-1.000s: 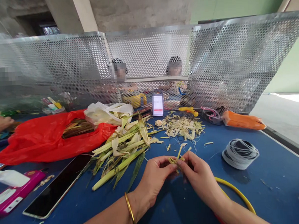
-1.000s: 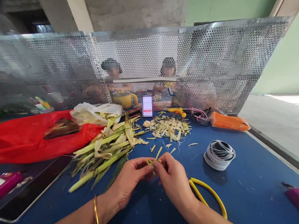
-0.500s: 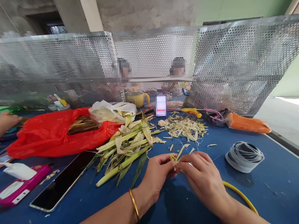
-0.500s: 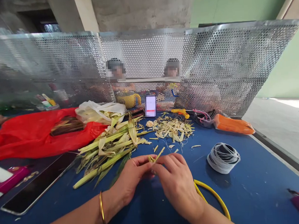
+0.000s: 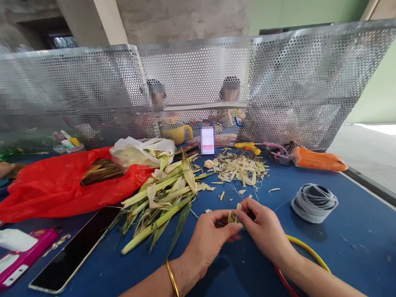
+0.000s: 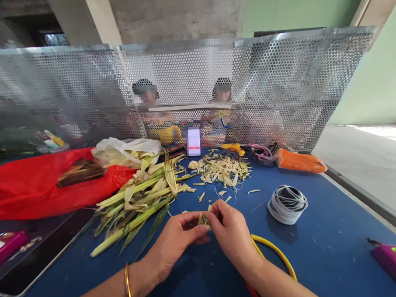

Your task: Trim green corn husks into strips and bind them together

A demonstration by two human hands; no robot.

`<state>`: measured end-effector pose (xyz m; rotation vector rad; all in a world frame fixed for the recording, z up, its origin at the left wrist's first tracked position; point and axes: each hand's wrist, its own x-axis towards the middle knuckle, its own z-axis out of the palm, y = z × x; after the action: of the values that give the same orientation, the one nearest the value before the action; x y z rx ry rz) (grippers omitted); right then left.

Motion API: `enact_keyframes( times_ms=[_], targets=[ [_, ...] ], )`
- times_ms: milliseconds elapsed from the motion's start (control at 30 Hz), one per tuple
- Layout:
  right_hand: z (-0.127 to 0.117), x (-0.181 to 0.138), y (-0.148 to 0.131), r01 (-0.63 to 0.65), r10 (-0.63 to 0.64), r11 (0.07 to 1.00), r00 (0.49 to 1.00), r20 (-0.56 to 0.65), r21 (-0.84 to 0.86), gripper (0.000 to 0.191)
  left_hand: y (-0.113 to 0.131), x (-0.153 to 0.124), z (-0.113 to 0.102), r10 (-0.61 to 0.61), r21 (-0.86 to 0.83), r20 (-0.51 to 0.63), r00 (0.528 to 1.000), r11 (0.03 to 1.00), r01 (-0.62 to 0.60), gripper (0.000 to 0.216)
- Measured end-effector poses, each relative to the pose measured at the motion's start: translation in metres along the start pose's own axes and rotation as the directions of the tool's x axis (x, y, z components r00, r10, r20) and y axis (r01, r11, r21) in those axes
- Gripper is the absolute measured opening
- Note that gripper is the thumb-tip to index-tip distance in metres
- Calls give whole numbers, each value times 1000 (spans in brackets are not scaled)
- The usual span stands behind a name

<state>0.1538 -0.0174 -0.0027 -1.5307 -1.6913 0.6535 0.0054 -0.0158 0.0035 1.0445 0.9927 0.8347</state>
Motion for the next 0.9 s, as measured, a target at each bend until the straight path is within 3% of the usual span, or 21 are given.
enact_keyframes(
  times_ms=[133,333,533,600,667,767,833,900],
  targets=[
    [3,1,0,-42,42,992,999,0,115,28,-6,3,2,-82,-84,-144,986,994,70,31],
    [12,-1,5,-88,95,965,995,-16,247,32,-4,0,2,-158,-146,-107,982,979,141,29],
    [8,-1,5,-73,69,948,997,23,309,28,-1,2,1,-169,-173,-179,969,975,138,27],
    [1,-1,3,32,-27,981,999,-26,191,22,1,5,-2,-172,-211,-203,964,969,129,29],
    [-5,0,1,230,-232,972,971,-50,-43,18,3,7,-6,-170,-248,-222,960,962,113,31],
    [-10,0,-1,513,-545,785,838,7,-348,14,4,8,-8,-163,-269,-219,962,958,101,30],
    [-11,1,-1,589,-650,673,760,22,-448,15,4,8,-8,-169,-269,-204,964,957,111,29],
    [-12,0,-2,614,-691,629,723,20,-477,17,3,7,-7,-173,-268,-193,966,956,117,29]
  ],
)
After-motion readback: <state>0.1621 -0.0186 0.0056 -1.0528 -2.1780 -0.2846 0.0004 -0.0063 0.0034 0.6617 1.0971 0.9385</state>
